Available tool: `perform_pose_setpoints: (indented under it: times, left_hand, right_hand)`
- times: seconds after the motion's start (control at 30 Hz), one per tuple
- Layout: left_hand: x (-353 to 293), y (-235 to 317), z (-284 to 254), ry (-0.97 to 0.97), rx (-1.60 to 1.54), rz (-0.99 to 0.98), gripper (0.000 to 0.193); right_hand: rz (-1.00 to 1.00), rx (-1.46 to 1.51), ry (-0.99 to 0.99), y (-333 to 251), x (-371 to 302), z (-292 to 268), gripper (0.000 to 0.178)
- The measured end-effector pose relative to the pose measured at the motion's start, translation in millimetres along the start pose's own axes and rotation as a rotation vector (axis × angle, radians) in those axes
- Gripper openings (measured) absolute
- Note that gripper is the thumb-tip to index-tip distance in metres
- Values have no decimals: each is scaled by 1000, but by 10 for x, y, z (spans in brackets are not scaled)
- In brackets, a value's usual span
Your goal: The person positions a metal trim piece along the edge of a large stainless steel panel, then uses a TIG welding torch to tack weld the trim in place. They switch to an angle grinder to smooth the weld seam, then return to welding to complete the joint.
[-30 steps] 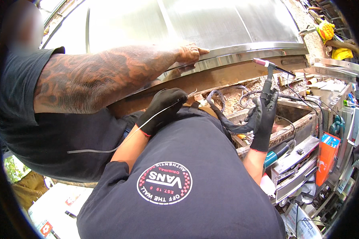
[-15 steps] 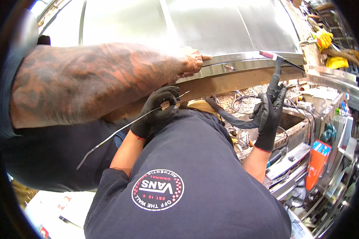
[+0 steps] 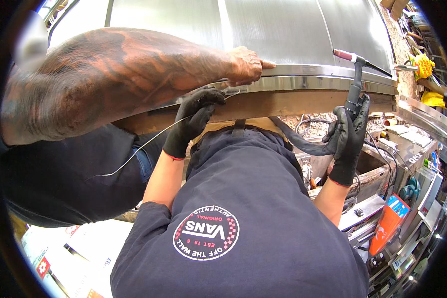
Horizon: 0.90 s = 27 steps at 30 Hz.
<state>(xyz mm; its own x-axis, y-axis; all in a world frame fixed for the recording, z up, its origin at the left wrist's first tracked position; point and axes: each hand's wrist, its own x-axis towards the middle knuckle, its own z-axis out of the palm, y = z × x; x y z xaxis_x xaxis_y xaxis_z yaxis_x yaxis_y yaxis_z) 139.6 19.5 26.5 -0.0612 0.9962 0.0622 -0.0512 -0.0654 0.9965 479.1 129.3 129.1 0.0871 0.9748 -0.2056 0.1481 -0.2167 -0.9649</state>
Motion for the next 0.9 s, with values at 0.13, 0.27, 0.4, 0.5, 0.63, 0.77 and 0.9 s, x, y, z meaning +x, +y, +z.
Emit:
perform_pose_setpoints:
  times: [0.13, 0.27, 0.4, 0.5, 0.63, 0.77, 0.9]
  left_hand:
    - [58, -165, -103, -24, -48, -90, 25]
    - [108, -451, -267, -1, -177, -234, 27]
    - [153, -584, -294, -22, -211, -256, 29]
    - [116, -960, -324, -48, 282, -84, 33]
    - [245, -787, -455, -337, 690, -106, 40]
    - [311, -641, -401, -238, 406, -110, 40]
    - [276, -933, -453, -126, -58, -213, 29]
  right_hand:
    - [-10, -25, 13, 62, -69, 23, 87]
    - [-6, -54, -30, 113, -221, 19, 84]
    - [6, -105, 14, 275, -364, 18, 83]
    - [42, 0, -25, 327, -430, 22, 83]
    - [109, -68, 23, 197, -522, 135, 85]
    - [2, 3, 56, 350, -482, 152, 83]
    - [-24, 9, 24, 394, -490, 59, 82]
